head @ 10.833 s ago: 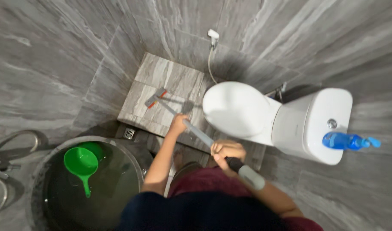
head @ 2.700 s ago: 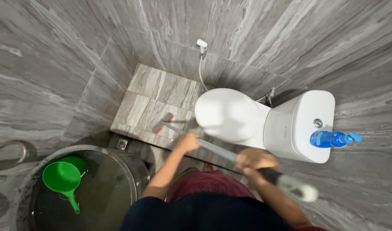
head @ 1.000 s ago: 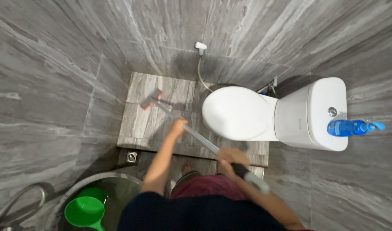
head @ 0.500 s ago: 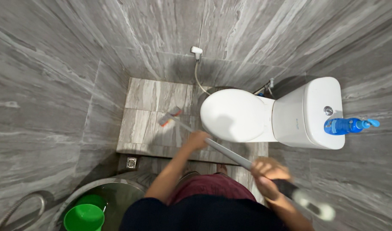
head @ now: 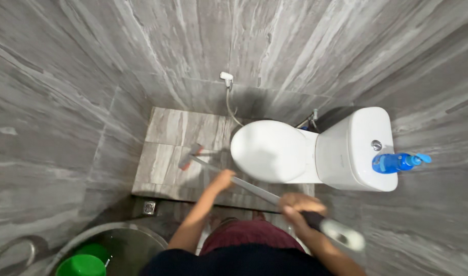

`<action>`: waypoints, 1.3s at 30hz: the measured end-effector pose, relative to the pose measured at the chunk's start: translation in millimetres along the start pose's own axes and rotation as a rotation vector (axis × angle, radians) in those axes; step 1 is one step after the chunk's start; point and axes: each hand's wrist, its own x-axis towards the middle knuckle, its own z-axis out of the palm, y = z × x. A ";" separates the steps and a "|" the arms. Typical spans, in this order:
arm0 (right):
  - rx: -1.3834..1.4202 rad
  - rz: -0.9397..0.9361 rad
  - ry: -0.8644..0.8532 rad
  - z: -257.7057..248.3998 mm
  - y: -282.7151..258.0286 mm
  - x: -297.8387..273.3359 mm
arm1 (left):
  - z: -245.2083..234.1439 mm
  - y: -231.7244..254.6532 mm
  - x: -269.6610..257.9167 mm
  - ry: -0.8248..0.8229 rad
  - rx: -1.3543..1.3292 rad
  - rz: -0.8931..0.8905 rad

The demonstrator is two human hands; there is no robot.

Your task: The person cleans the tiled floor of a small bathroom using a long-handled squeegee, pulling water toward a drain while standing near a toilet and a large container of water.

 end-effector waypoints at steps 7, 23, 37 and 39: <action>-0.049 -0.206 -0.305 -31.2 -71.4 23.0 | 48.9 54.4 -6.7 -0.063 -0.224 0.125; -0.150 -0.331 -0.286 -38.0 -57.8 8.4 | 60.3 66.5 -7.9 0.127 -0.244 -0.060; 0.137 -0.325 -0.298 10.0 23.0 1.7 | 15.6 -7.5 -69.0 0.267 -0.253 -0.302; 0.084 -0.287 -0.235 18.7 51.4 -5.2 | -1.0 -31.1 -62.1 0.317 -0.200 -0.258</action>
